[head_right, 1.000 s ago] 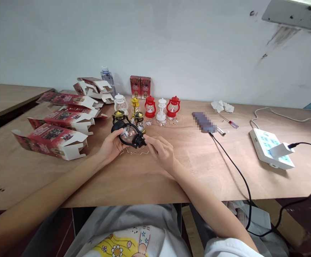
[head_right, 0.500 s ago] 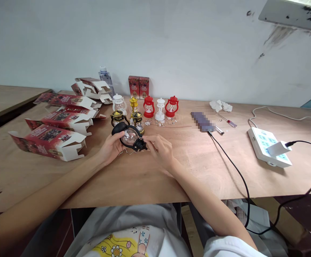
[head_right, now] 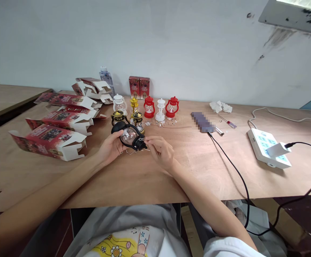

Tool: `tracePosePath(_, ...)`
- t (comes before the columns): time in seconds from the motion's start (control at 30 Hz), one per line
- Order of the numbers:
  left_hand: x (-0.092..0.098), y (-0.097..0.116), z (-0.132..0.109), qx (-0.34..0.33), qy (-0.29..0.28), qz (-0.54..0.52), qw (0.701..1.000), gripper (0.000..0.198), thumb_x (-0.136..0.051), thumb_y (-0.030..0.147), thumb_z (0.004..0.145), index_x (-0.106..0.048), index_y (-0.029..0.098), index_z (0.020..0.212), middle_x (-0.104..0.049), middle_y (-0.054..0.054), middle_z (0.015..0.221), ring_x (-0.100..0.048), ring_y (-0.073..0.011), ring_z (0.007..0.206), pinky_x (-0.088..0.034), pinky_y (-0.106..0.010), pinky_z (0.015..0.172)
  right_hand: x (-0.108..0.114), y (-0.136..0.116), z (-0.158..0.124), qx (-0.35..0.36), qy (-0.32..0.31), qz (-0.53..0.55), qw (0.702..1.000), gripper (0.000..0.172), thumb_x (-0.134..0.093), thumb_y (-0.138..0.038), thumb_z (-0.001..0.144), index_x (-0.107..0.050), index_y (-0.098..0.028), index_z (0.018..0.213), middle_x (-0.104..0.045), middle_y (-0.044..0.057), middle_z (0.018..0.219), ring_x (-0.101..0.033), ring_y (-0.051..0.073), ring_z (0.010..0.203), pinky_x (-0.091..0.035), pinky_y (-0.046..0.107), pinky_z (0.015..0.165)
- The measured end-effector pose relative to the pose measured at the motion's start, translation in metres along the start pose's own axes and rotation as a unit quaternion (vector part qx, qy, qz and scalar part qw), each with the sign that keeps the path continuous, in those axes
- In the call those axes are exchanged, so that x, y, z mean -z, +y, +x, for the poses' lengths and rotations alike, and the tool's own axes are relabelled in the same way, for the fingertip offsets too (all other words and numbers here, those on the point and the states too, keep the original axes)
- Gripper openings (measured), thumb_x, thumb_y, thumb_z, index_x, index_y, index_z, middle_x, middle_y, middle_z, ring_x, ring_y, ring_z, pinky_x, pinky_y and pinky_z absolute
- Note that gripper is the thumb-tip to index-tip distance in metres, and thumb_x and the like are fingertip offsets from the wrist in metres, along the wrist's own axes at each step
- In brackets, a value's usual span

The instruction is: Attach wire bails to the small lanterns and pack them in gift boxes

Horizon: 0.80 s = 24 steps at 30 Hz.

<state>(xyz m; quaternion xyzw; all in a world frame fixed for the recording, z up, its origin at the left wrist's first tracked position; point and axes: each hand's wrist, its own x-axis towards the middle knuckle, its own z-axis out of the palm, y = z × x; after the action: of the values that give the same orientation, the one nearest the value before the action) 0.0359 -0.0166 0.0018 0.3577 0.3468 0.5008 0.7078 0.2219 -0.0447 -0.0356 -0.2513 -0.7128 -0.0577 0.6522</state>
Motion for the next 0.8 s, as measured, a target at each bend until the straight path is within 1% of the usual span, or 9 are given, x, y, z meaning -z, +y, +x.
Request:
tracePosePath(0.13, -0.0009, 0.0010, -0.0005, 0.008, -0.006, -0.001, 1.000, 0.022, -0.060, 0.021, 0.079, -0.064, 0.013, 0.099, -0.074, -0.006, 0.087, -0.071, -0.0170, 0.078, -0.060, -0.024, 0.065, -0.0006, 0.0001, 0.0020, 0.004, 0.013, -0.024, 1.000, 0.030, -0.064, -0.006, 0.084, -0.051, -0.024, 0.105, -0.068, 0.001, 0.090, -0.071, 0.014, 0.083, -0.062, 0.027, 0.071)
tracePosePath(0.23, -0.0010, 0.0010, -0.0012, 0.013, -0.010, 0.000, 1.000, 0.024, -0.062, 0.022, 0.078, -0.065, 0.012, 0.099, -0.075, -0.007, 0.088, -0.071, -0.0183, 0.080, -0.059, -0.024, 0.065, -0.0001, 0.0004, 0.0032, 0.004, 0.011, -0.033, 0.999, 0.028, -0.064, -0.007, 0.085, -0.051, -0.024, 0.104, -0.067, 0.001, 0.089, -0.070, 0.013, 0.082, -0.062, 0.027, 0.070)
tracePosePath(0.43, -0.0009, 0.0008, -0.0016, 0.018, -0.012, -0.005, 1.000, 0.022, -0.061, 0.021, 0.078, -0.065, 0.012, 0.098, -0.075, -0.007, 0.087, -0.071, -0.0195, 0.082, -0.060, -0.026, 0.067, 0.0000, 0.0016, 0.0023, -0.004, 0.008, -0.029, 1.000, 0.031, -0.064, -0.007, 0.085, -0.050, -0.025, 0.106, -0.064, 0.001, 0.089, -0.069, 0.013, 0.083, -0.062, 0.026, 0.070)
tracePosePath(0.63, -0.0028, 0.0025, -0.0019, 0.024, -0.003, -0.010, 1.000, 0.020, -0.056, 0.019, 0.081, -0.065, 0.013, 0.097, -0.075, -0.006, 0.084, -0.071, -0.0174, 0.078, -0.060, -0.023, 0.064, 0.0001, 0.0034, -0.0003, -0.005, 0.009, -0.012, 1.000, 0.034, -0.063, -0.004, 0.084, -0.050, -0.025, 0.107, -0.064, 0.001, 0.091, -0.069, 0.013, 0.085, -0.061, 0.028, 0.072)
tracePosePath(0.8, -0.0043, 0.0035, -0.0028, 0.029, 0.000, -0.011, 1.000, 0.019, -0.054, 0.019, 0.082, -0.066, 0.012, 0.095, -0.074, -0.006, 0.082, -0.071, -0.0164, 0.076, -0.060, -0.023, 0.066, 0.0000, 0.0034, 0.0008, -0.020, 0.006, -0.007, 1.000, 0.032, -0.063, -0.005, 0.084, -0.051, -0.026, 0.105, -0.063, 0.001, 0.091, -0.068, 0.013, 0.084, -0.060, 0.027, 0.072)
